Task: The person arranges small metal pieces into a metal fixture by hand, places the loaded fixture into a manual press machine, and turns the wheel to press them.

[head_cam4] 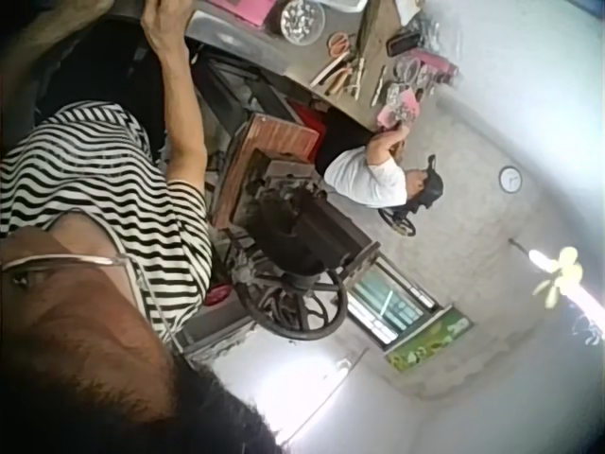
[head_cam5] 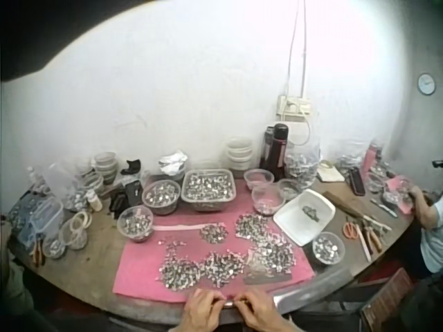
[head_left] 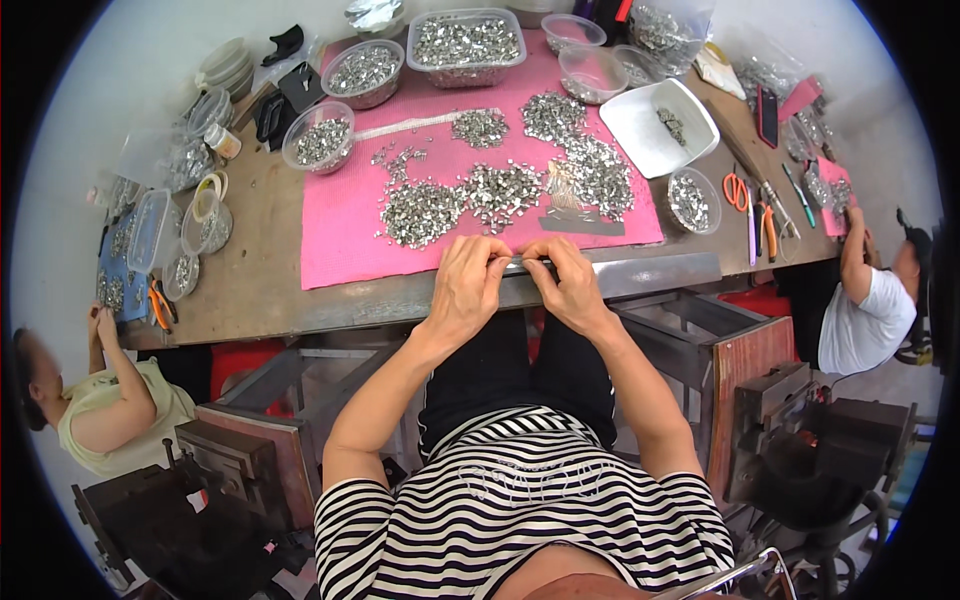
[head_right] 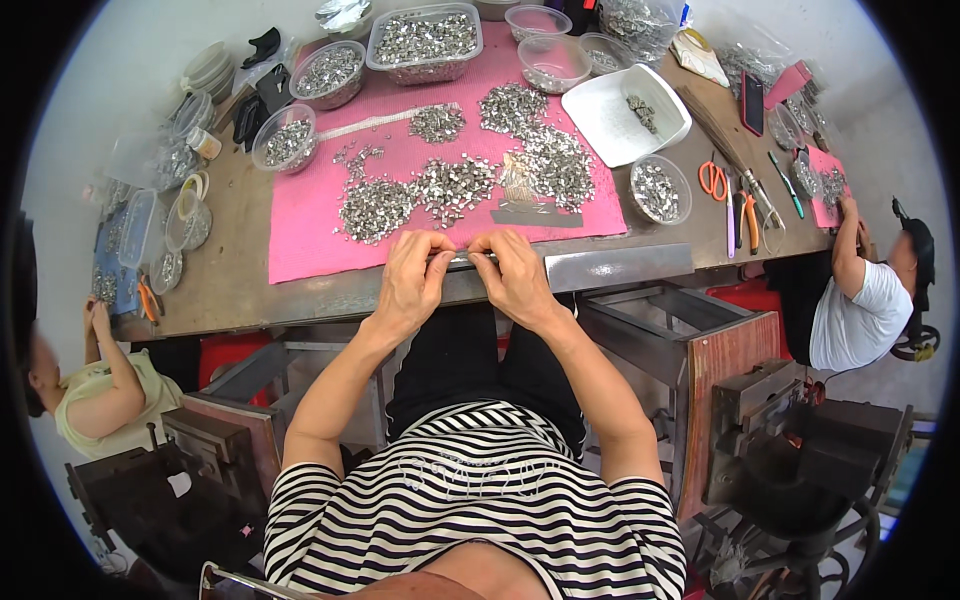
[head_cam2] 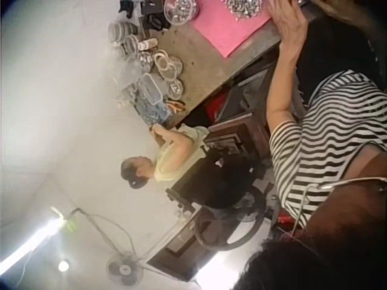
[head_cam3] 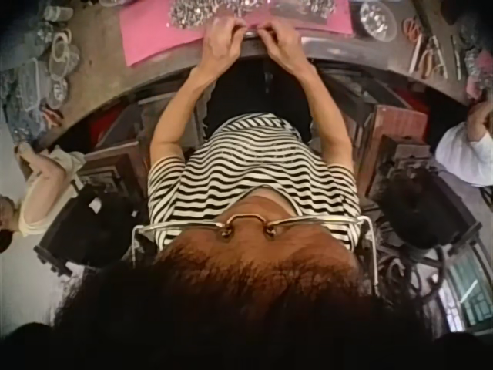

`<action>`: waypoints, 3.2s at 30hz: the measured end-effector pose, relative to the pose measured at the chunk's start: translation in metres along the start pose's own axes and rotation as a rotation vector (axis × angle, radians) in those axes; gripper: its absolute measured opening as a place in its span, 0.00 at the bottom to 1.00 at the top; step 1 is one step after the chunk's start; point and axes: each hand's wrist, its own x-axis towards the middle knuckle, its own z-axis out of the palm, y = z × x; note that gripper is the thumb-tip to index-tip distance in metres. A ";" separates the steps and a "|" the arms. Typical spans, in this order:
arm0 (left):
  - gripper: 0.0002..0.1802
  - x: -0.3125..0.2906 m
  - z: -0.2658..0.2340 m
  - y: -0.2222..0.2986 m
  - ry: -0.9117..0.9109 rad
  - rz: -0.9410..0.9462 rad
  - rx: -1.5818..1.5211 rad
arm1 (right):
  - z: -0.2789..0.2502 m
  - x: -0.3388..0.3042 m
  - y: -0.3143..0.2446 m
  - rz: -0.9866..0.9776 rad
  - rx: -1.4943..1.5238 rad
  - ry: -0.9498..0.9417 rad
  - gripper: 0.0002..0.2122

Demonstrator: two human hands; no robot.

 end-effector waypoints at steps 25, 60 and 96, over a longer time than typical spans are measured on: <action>0.07 0.001 0.009 0.002 -0.032 0.233 0.276 | -0.006 -0.021 0.014 0.233 0.100 0.200 0.07; 0.20 -0.005 0.010 -0.005 -0.111 0.099 0.076 | -0.108 -0.064 -0.010 0.076 -0.126 -0.034 0.24; 0.39 -0.004 0.376 0.294 -1.331 0.342 -0.935 | -0.272 -0.405 -0.297 -0.043 -1.695 1.737 0.21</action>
